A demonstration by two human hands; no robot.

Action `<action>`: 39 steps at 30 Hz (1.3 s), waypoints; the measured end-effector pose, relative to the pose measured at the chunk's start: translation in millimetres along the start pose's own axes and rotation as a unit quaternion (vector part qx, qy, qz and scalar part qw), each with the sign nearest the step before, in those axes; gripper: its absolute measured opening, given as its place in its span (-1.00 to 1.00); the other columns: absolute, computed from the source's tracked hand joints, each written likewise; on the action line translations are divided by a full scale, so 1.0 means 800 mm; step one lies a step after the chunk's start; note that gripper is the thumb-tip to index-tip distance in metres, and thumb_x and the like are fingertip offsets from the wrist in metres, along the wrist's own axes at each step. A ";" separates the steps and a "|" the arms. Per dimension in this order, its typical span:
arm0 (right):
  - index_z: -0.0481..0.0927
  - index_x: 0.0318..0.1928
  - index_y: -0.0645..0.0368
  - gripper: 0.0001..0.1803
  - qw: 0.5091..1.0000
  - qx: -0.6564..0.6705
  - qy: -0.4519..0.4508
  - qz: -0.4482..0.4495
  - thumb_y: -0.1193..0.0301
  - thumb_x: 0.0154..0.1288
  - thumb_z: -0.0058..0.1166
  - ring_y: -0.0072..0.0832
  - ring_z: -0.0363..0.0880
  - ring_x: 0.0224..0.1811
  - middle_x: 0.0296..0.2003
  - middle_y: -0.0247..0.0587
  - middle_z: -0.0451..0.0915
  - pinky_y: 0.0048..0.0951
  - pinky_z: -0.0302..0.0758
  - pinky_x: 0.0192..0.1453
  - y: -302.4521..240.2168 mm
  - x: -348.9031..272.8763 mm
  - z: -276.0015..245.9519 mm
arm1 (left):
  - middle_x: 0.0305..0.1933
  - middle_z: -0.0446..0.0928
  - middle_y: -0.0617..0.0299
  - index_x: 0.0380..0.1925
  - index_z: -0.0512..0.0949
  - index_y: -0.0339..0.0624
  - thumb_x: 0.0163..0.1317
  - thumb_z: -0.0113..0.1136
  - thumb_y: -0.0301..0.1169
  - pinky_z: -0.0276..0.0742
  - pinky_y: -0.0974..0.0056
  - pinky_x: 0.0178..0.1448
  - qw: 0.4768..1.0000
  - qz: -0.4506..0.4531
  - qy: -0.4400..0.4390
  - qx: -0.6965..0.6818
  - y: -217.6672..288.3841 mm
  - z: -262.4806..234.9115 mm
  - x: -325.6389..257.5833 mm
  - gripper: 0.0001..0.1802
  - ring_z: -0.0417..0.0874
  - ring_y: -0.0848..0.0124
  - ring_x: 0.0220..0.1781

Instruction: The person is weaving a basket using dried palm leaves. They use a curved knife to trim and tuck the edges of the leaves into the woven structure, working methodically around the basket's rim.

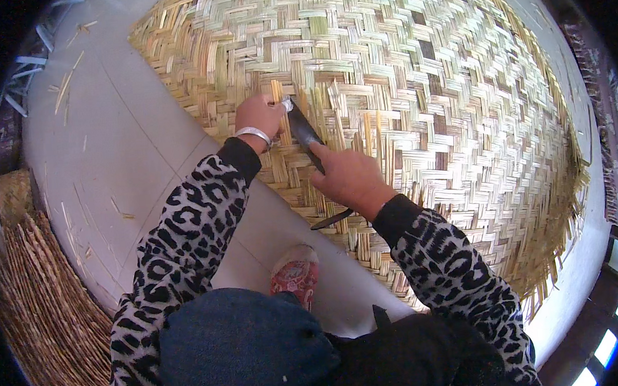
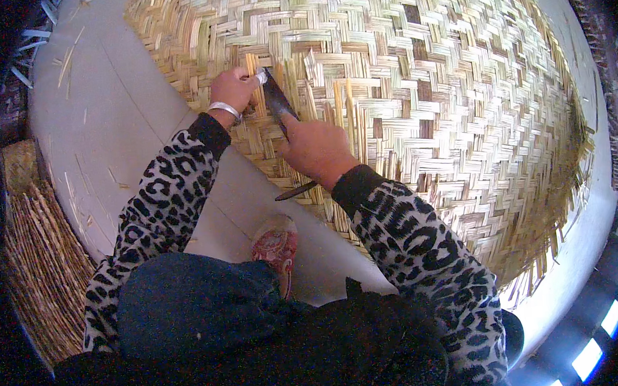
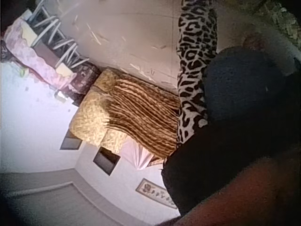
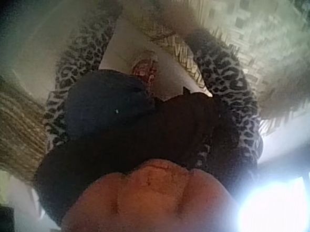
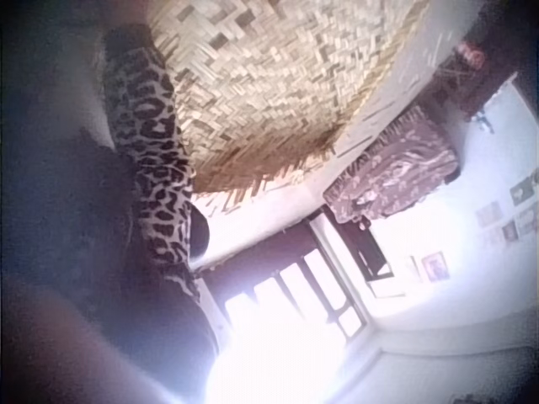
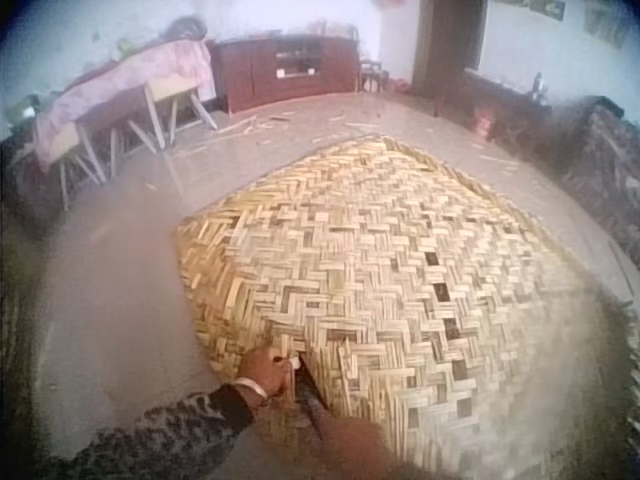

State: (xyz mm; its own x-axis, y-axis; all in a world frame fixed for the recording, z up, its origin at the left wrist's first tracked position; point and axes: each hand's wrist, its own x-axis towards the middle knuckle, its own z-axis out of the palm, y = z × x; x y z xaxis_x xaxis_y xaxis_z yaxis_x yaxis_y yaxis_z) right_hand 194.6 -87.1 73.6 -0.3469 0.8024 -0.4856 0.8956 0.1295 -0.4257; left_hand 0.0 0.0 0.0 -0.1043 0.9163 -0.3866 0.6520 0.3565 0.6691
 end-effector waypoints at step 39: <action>0.43 0.16 0.05 -0.51 0.997 -0.050 -0.028 -0.042 0.25 0.21 0.09 0.00 0.68 -0.41 -0.46 0.01 0.66 0.03 0.57 -0.36 0.022 -0.069 -0.009 | -0.31 0.64 -0.05 -0.32 0.69 -0.14 0.21 0.18 0.14 0.55 -0.08 -0.12 0.940 0.122 -0.022 0.316 -0.023 -0.008 0.007 -0.48 0.67 -0.05 -0.20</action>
State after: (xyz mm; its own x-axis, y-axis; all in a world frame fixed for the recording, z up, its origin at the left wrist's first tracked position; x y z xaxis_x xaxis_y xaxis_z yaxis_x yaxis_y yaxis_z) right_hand 231.7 -125.1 98.0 -0.4343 0.7533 -0.4938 0.8851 0.2550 -0.3894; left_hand -17.5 -0.4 -10.4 0.1289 0.9432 -0.3063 0.9703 -0.0562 0.2351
